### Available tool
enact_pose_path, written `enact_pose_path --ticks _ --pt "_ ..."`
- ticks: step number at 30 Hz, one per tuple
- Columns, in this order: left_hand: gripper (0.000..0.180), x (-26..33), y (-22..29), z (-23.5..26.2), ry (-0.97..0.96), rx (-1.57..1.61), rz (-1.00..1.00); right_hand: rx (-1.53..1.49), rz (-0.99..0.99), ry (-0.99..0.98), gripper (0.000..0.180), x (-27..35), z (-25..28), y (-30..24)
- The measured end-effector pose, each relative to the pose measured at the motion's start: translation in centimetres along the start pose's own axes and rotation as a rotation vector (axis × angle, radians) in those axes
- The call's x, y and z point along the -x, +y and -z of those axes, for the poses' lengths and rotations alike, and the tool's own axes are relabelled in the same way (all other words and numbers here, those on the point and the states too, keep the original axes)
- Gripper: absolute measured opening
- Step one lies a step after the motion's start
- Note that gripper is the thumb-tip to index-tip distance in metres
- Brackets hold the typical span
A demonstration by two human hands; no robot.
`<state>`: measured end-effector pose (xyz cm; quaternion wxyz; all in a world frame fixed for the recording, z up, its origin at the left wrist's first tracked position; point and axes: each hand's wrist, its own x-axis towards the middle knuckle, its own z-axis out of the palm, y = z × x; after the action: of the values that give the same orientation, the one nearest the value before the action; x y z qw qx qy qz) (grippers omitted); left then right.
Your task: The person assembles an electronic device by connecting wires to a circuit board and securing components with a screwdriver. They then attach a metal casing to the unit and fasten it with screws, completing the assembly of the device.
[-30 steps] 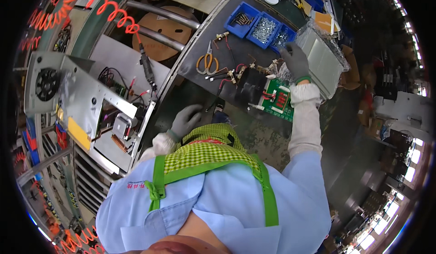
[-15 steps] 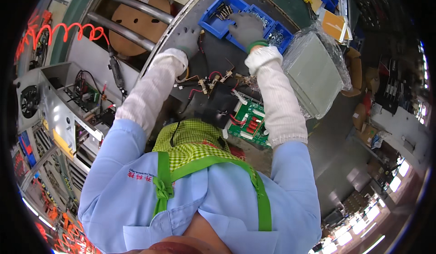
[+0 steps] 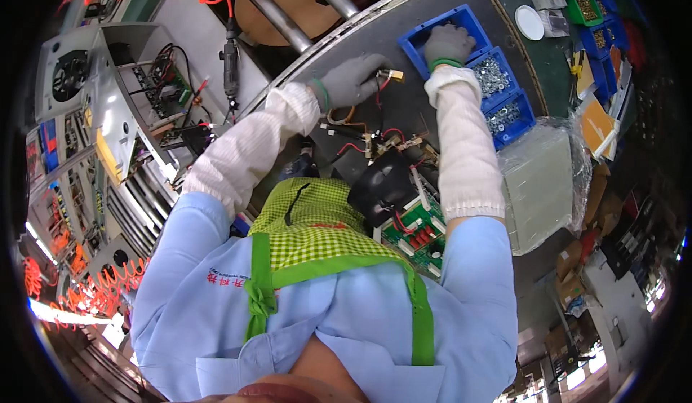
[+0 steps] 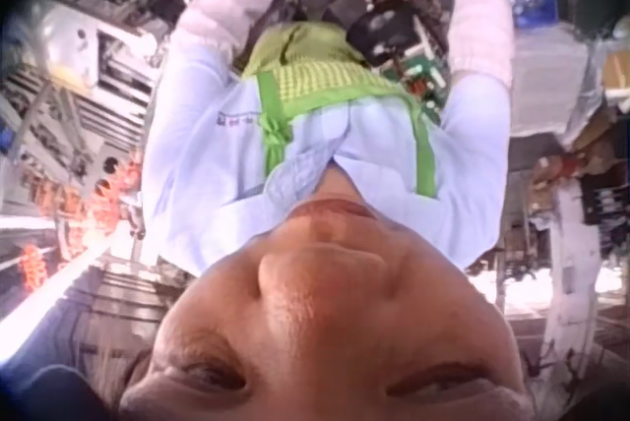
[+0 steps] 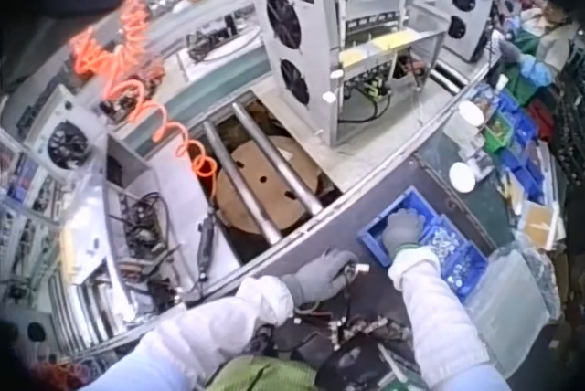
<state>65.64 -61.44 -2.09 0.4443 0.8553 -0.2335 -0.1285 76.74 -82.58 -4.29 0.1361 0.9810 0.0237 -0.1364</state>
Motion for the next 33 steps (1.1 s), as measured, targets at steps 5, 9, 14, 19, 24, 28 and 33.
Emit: enact_pose_path --ticks 5,9,14,19,24,28,33 --pt "0.041 3.9 4.3 1.8 -0.052 0.879 0.409 -1.244 -0.013 0.023 0.021 2.0 1.0 9.6" --pt "0.065 6.6 6.4 5.1 -0.12 1.396 0.509 -1.782 -0.002 0.012 0.026 6.1 -4.4 17.2" --pt "0.078 5.5 11.9 9.5 -0.144 1.554 0.224 -0.585 0.085 0.056 0.034 8.9 -5.0 13.8" --pt "0.078 4.5 11.5 10.8 -0.28 1.621 0.361 -0.274 0.04 -0.073 0.037 9.0 -3.8 10.5" --pt "0.038 3.7 9.8 7.9 0.059 0.679 0.115 -0.153 0.138 -0.053 0.021 9.2 -4.1 10.0" --pt "0.038 2.4 10.4 5.7 0.142 0.76 0.035 -0.032 0.124 -0.071 0.021 9.2 -4.8 8.3" --pt "0.035 2.8 10.8 4.0 -0.017 0.843 0.272 -0.021 0.168 -0.045 0.021 8.3 -3.8 8.3"
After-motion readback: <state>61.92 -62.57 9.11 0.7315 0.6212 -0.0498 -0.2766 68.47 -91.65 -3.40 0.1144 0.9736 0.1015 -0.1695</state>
